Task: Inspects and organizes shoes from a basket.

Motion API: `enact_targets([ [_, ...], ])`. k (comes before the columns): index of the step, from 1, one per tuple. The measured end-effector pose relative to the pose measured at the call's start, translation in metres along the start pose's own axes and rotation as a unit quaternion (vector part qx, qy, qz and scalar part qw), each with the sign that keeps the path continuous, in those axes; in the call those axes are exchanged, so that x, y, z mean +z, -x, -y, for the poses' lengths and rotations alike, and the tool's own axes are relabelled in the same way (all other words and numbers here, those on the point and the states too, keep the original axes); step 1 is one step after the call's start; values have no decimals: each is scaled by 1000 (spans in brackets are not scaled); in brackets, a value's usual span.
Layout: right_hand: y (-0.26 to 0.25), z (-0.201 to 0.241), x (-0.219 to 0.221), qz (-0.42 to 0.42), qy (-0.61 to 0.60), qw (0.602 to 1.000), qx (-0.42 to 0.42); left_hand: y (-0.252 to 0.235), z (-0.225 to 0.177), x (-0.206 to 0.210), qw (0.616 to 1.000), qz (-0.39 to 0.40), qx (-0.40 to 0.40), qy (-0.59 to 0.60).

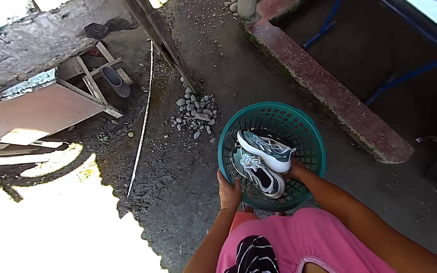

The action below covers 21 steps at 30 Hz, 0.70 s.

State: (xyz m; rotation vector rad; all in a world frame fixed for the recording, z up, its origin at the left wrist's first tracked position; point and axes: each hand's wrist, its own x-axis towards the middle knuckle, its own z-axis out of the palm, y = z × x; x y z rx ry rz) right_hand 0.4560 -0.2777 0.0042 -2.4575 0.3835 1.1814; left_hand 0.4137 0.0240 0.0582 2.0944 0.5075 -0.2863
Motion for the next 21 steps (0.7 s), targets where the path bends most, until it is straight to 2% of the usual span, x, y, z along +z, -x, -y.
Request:
enact_targets([
  [5, 26, 9, -23, -40, -27, 996, -73, -1, -2, -6, 1000, 16, -6, -8],
  [10, 80, 26, -82, -81, -32, 992, -88, 0, -4, -7, 1000, 16, 0, -19],
  [14, 125, 30, -139, -118, 22, 987, -103, -1, -7, -12, 999, 1, -22, -38],
  [17, 152, 22, -167, -125, 21, 988, -89, 1, -11, -17, 999, -13, -19, -43],
  [21, 165, -14, -179, -146, -81, 980, -109, 8, -15, -21, 999, -15, -6, -31],
])
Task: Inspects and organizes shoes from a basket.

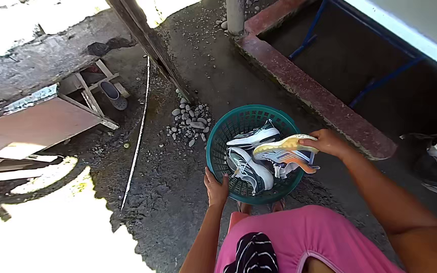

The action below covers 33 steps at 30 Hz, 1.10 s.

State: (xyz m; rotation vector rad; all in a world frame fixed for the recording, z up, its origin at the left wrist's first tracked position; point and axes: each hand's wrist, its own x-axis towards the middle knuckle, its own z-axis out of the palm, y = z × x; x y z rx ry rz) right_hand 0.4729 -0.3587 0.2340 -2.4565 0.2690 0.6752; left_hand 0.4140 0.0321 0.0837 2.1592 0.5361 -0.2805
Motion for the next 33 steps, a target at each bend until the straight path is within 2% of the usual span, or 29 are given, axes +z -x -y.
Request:
enact_targets([
  [5, 27, -10, -6, -53, -174, 981, 73, 11, 1, 2, 999, -12, 38, -22],
  [7, 33, -5, 1, -70, -274, 954, 94, 20, -3, 3, 991, -44, 116, -55],
  [9, 33, 0, 15, -70, -373, 919, 102, 32, -17, 2, 959, -77, 260, -75],
  [12, 27, 10, 47, -30, -497, 862, 94, 47, -56, 1, 879, -82, 464, -77],
  [14, 22, 20, 69, 7, -559, 823, 100, 53, -81, 5, 835, -63, 539, -87],
  [16, 21, 32, 88, 24, -589, 800, 113, 55, -98, 11, 816, -50, 568, -101],
  [20, 30, 52, 105, 43, -599, 788, 137, 54, -115, 21, 849, -36, 518, -98],
  [25, 44, 68, 111, 84, -593, 784, 164, 57, -118, 22, 902, -18, 431, 32],
  [27, 46, 66, 112, 142, -577, 796, 115, 53, -120, 15, 919, 0, 383, 95],
  [29, 40, 59, 109, 211, -550, 808, 16, 44, -128, -1, 929, 31, 329, 170],
  [30, 34, 55, 104, 222, -515, 828, -35, 40, -132, -12, 929, 49, 299, 212],
  [31, 26, 52, 98, 195, -464, 861, -70, 37, -137, -23, 926, 71, 265, 258],
  [33, 4, 41, 91, 61, -354, 929, -84, 34, -143, -46, 916, 108, 209, 324],
])
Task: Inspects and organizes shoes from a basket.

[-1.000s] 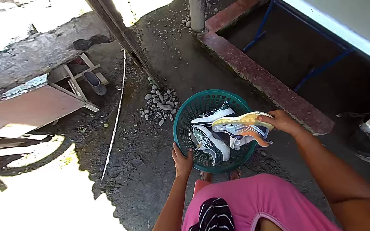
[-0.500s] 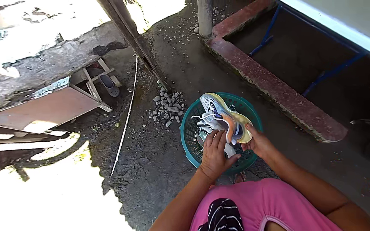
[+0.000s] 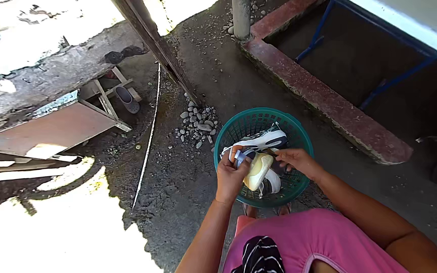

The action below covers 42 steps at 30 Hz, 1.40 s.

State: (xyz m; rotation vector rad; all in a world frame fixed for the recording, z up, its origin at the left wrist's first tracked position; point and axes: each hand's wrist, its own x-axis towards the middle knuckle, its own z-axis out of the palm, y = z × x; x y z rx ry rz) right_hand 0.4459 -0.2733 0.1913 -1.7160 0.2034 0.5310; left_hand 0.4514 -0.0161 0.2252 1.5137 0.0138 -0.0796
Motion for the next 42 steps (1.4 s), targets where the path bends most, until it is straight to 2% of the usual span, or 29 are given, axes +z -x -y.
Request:
enact_targets([
  [2, -28, -23, -20, -114, 102, 988, 15, 5, -17, -17, 1000, 11, -4, 19],
  [3, -39, -37, -29, -130, 146, 979, 55, 11, -25, -26, 1000, 13, 6, 21],
  [5, -58, -60, -38, -103, 225, 959, 136, 24, -39, -43, 999, 12, 41, 30],
  [7, -72, -79, -33, -52, 288, 938, 184, 37, -50, -60, 997, 2, 78, 29],
  [12, -92, -103, 3, -15, 344, 912, 224, 54, -70, -93, 990, 25, 141, 11],
  [15, -90, -91, 25, 41, 343, 924, 161, 52, -72, -108, 979, 106, 173, -32],
  [17, -84, -57, 38, 80, 268, 959, 49, 49, -70, -114, 963, 163, 200, -80],
  [19, -76, -10, 46, 139, 206, 966, -73, 46, -71, -113, 943, 226, 221, -106],
  [22, -68, 55, 49, 239, 218, 915, -239, 39, -80, -106, 905, 330, 245, -112],
  [24, -67, 83, 53, 312, 248, 864, -306, 35, -88, -96, 871, 395, 267, -115],
  [28, -63, 104, 70, 457, 310, 781, -292, 34, -106, -73, 816, 481, 292, -132],
  [31, -54, 102, 78, 516, 265, 760, -294, 35, -113, -64, 798, 505, 301, -135],
  [35, -44, 98, 77, 532, 188, 772, -293, 42, -114, -64, 801, 495, 316, -117],
  [42, -27, 104, 54, 429, 273, 816, -274, 55, -113, -67, 822, 461, 332, -40],
])
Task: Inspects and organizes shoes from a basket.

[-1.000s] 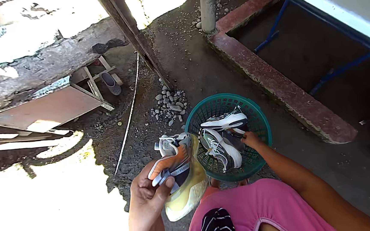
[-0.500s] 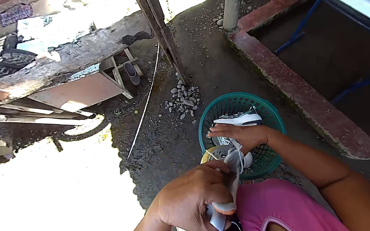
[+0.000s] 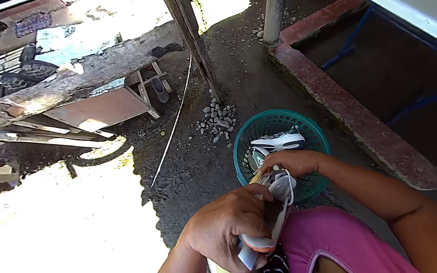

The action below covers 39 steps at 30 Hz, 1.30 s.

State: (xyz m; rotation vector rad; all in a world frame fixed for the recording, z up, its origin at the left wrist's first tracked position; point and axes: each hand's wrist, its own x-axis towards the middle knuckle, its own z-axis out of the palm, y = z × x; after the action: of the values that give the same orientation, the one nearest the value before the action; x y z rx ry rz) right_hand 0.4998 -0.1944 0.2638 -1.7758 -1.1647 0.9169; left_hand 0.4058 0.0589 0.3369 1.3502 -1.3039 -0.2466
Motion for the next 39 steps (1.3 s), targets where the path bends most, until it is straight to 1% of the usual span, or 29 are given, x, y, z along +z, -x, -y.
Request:
enact_targets([
  [2, 10, -5, -2, -16, 28, 999, 16, 2, -3, 2, 1000, -14, 10, 14],
  [5, 25, -8, -2, -29, 32, 999, -3, 5, -9, 3, 998, -37, 29, 29],
  [6, 31, -3, -3, -39, 8, 999, 14, 6, -11, 3, 998, -42, 33, 32],
  [9, 51, 17, -15, -71, -77, 989, 106, 10, -16, 5, 998, -50, 34, 29],
  [10, 60, 22, -23, -82, -77, 986, 125, 11, -17, 6, 998, -50, 33, 21],
  [12, 81, 35, -41, -102, -6, 983, 156, 13, -20, 8, 998, -50, 29, -9],
  [14, 103, 50, -57, -140, 92, 973, 158, 13, -22, 9, 998, -49, 20, -44],
  [16, 121, 69, -69, -190, 160, 962, 115, 13, -22, 11, 996, -46, 6, -79],
  [18, 132, 93, -78, -230, 211, 949, 39, 11, -20, 13, 993, -45, -7, -111],
  [21, 133, 137, -82, -265, 244, 928, -94, 7, -12, 15, 988, -51, -11, -144],
  [23, 124, 164, -78, -285, 240, 912, -170, 5, -7, 16, 985, -66, -5, -162],
  [25, 109, 187, -66, -277, 217, 913, -209, 1, -4, 17, 981, -86, 5, -176],
  [26, 100, 196, -58, -266, 204, 917, -215, -2, -4, 18, 978, -97, 12, -183],
  [28, 81, 205, -41, -240, 206, 928, -197, -7, -4, 21, 974, -114, 23, -194],
  [32, 44, 189, -19, -184, 302, 929, -110, -15, -8, 23, 965, -117, 44, -230],
  [35, 30, 173, -13, -141, 340, 927, -75, -17, -12, 23, 960, -111, 49, -254],
  [39, 23, 161, -3, -45, 439, 896, -37, -15, -13, 21, 958, -99, 46, -265],
])
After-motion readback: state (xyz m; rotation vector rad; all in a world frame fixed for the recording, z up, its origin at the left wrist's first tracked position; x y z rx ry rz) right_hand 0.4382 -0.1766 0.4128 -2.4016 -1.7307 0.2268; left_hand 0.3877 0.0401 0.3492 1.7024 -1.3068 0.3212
